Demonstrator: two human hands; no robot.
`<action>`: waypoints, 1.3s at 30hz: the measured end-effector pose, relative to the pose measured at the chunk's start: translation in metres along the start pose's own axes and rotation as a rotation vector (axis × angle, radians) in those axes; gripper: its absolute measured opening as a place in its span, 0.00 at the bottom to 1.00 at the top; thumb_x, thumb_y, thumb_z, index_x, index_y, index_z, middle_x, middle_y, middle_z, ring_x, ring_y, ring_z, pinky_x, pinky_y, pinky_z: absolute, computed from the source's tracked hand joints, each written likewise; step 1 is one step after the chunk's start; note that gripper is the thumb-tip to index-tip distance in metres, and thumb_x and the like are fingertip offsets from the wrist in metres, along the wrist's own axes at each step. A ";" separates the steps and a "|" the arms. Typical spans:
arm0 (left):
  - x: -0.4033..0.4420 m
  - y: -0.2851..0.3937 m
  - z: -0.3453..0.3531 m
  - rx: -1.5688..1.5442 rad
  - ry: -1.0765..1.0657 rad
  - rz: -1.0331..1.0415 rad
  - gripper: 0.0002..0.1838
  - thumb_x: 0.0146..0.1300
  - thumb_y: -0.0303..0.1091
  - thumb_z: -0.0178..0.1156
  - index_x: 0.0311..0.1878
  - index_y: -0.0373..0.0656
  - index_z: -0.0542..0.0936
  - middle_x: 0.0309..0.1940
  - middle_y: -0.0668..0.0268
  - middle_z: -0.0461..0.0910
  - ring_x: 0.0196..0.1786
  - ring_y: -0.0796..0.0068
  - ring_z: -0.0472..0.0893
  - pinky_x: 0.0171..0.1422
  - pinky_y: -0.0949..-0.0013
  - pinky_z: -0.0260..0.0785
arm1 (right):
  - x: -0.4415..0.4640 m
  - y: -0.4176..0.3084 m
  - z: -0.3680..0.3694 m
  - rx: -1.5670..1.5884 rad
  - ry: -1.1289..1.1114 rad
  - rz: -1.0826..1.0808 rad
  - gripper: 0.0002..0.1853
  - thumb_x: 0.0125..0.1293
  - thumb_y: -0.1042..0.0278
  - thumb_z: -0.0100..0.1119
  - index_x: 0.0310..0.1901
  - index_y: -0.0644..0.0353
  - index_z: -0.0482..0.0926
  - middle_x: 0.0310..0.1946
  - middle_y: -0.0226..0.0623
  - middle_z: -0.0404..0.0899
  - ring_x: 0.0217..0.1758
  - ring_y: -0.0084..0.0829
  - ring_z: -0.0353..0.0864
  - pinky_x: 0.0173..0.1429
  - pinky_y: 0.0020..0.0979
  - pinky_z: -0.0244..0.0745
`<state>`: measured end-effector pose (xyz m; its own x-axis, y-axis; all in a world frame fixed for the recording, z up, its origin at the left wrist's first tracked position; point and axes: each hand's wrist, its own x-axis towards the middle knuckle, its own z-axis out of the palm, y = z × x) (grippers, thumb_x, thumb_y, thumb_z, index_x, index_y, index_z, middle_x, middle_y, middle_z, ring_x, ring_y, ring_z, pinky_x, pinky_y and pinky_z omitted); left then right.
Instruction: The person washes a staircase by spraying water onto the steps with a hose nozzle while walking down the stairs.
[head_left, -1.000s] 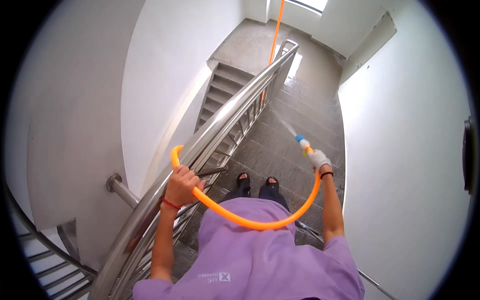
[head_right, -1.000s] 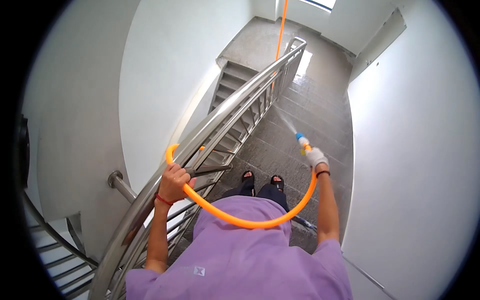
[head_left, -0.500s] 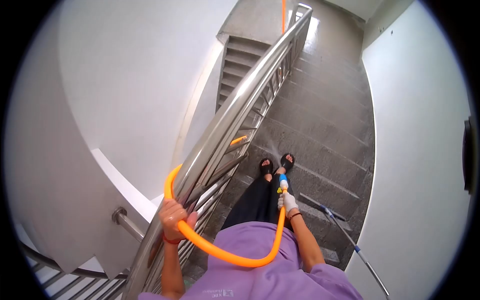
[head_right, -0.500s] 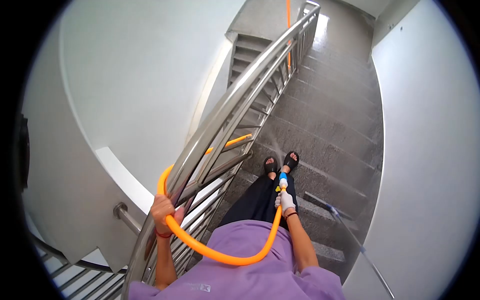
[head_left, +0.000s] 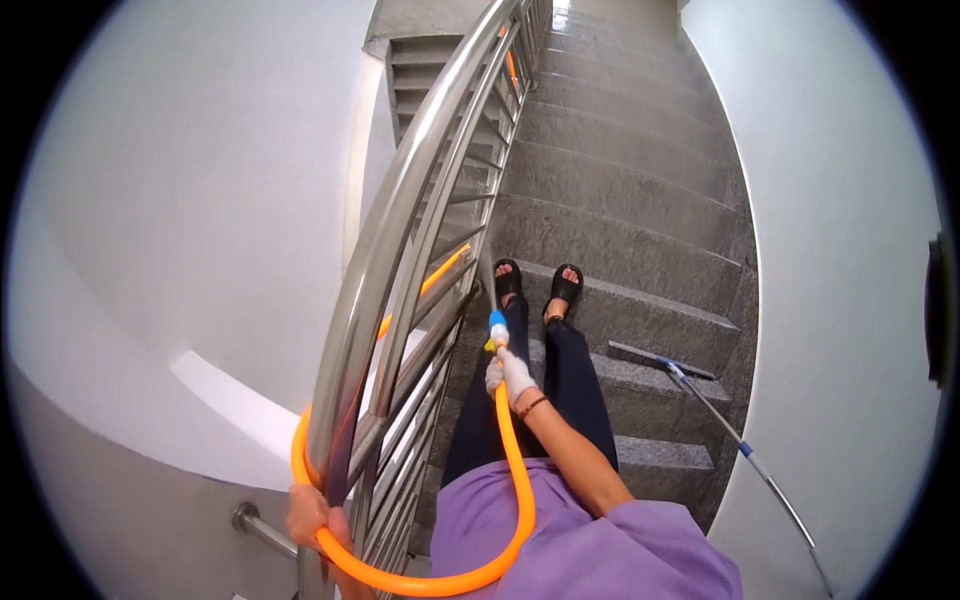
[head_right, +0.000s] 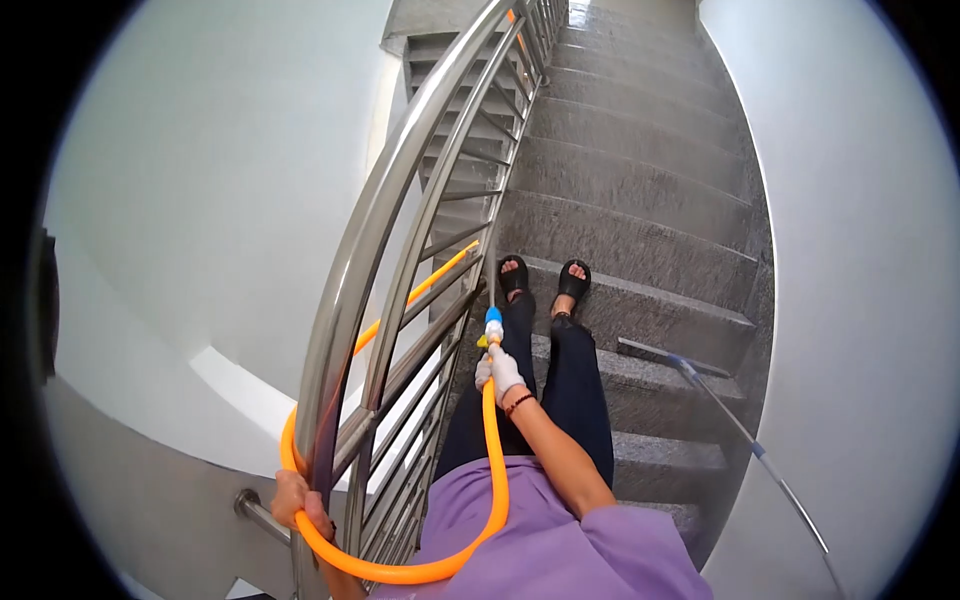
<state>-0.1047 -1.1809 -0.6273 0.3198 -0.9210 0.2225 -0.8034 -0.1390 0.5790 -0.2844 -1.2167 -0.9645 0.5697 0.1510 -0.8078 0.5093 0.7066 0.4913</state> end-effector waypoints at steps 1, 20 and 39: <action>0.001 0.002 0.000 0.016 -0.020 -0.006 0.23 0.55 0.38 0.57 0.12 0.45 0.57 0.09 0.69 0.57 0.15 0.74 0.58 0.24 0.71 0.50 | 0.003 -0.006 0.008 0.041 0.028 -0.013 0.17 0.66 0.50 0.46 0.25 0.49 0.62 0.12 0.19 0.54 0.10 0.16 0.56 0.15 0.19 0.56; 0.032 -0.023 -0.014 0.031 -0.382 -0.139 0.22 0.51 0.35 0.59 0.10 0.45 0.58 0.08 0.69 0.55 0.14 0.74 0.57 0.25 0.71 0.51 | 0.025 -0.011 0.037 0.086 0.059 0.017 0.16 0.66 0.51 0.46 0.24 0.50 0.62 0.11 0.17 0.54 0.10 0.14 0.55 0.15 0.17 0.54; 0.025 -0.017 -0.001 0.196 -0.393 -0.090 0.20 0.49 0.31 0.56 0.11 0.45 0.56 0.09 0.68 0.55 0.16 0.71 0.57 0.27 0.69 0.52 | 0.036 -0.042 0.028 0.079 0.084 -0.062 0.15 0.66 0.50 0.45 0.27 0.50 0.62 0.13 0.19 0.56 0.11 0.15 0.55 0.14 0.18 0.55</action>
<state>-0.0821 -1.2014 -0.6305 0.2085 -0.9650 -0.1587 -0.8732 -0.2568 0.4141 -0.2670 -1.2601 -1.0047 0.4817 0.1684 -0.8600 0.5931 0.6598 0.4613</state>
